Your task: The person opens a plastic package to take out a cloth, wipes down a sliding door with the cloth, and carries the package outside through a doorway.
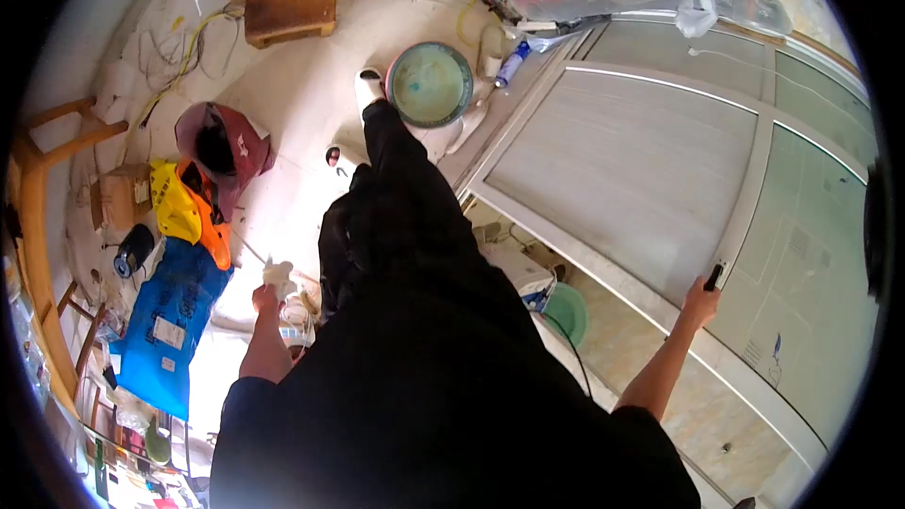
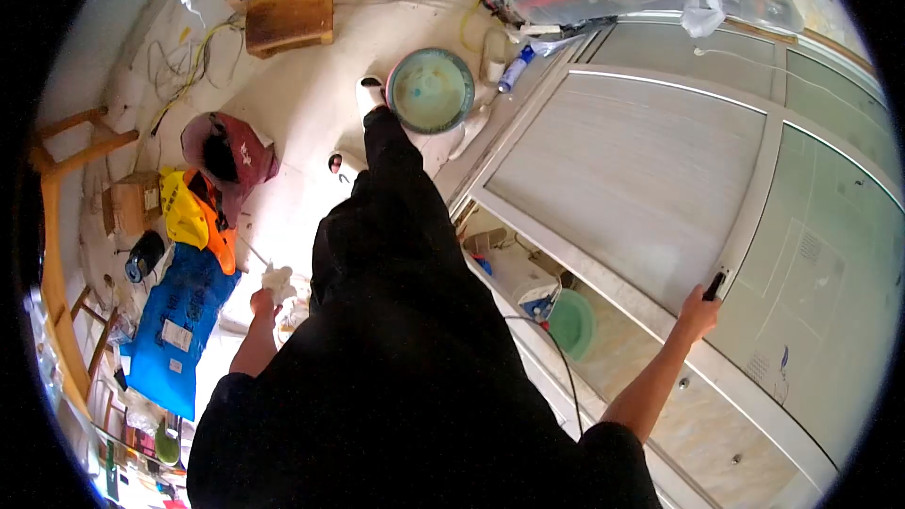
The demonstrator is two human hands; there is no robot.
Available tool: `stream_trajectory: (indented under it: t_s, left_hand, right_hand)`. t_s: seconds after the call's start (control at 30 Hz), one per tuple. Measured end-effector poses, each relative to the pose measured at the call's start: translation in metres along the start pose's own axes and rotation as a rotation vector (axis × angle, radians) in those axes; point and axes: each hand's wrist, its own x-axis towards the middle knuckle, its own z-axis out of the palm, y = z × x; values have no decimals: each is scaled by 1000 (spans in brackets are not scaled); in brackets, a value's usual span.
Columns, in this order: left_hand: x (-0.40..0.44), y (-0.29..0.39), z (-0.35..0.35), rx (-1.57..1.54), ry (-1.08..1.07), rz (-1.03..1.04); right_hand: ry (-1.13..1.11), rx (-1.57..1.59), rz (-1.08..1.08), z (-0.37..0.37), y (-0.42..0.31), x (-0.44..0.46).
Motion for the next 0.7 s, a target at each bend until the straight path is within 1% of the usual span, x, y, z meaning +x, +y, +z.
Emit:
stream_trajectory:
  t_s: [0.03, 0.23, 0.3, 0.4, 0.43, 0.47, 0.53, 0.57, 0.6, 0.63, 0.67, 0.7]
  left_hand:
    - [-2, 2, 3, -63, 15, -25]
    - [-26, 42, 39, -69, -15, 78]
    - [-17, 58, 61, -66, 37, 207]
    - [-8, 95, 95, 126, 4, 337]
    - [-21, 115, 109, 128, -8, 440]
    - [-35, 135, 122, 188, 15, 479]
    - [-54, 172, 145, 214, -90, 546]
    - [-72, 189, 153, 312, -59, 622]
    - [-86, 204, 159, 398, -29, 696]
    - [-71, 211, 168, 373, -92, 767]
    - [-56, 216, 174, 422, -94, 826]
    - [-61, 227, 179, 443, -85, 846]
  right_hand:
    - [10, 18, -1, -1, -1, -2]
    - [-32, 20, 42, -17, 10, -37]
    - [-57, 18, 40, -16, 15, -39]
    - [-86, 31, -17, -17, 26, -36]
    - [-23, 54, -71, -11, 32, -35]
    - [-132, 161, -40, -11, 36, -33]
    - [-349, 381, 17, -24, 32, -27]
    - [-413, 555, 50, -35, 28, -34]
    - [-391, 590, 24, -34, 35, -37]
    - [-372, 621, -10, -28, 44, -39]
    - [-354, 649, -44, -23, 51, -42]
    - [-311, 564, -115, -21, 54, -44]
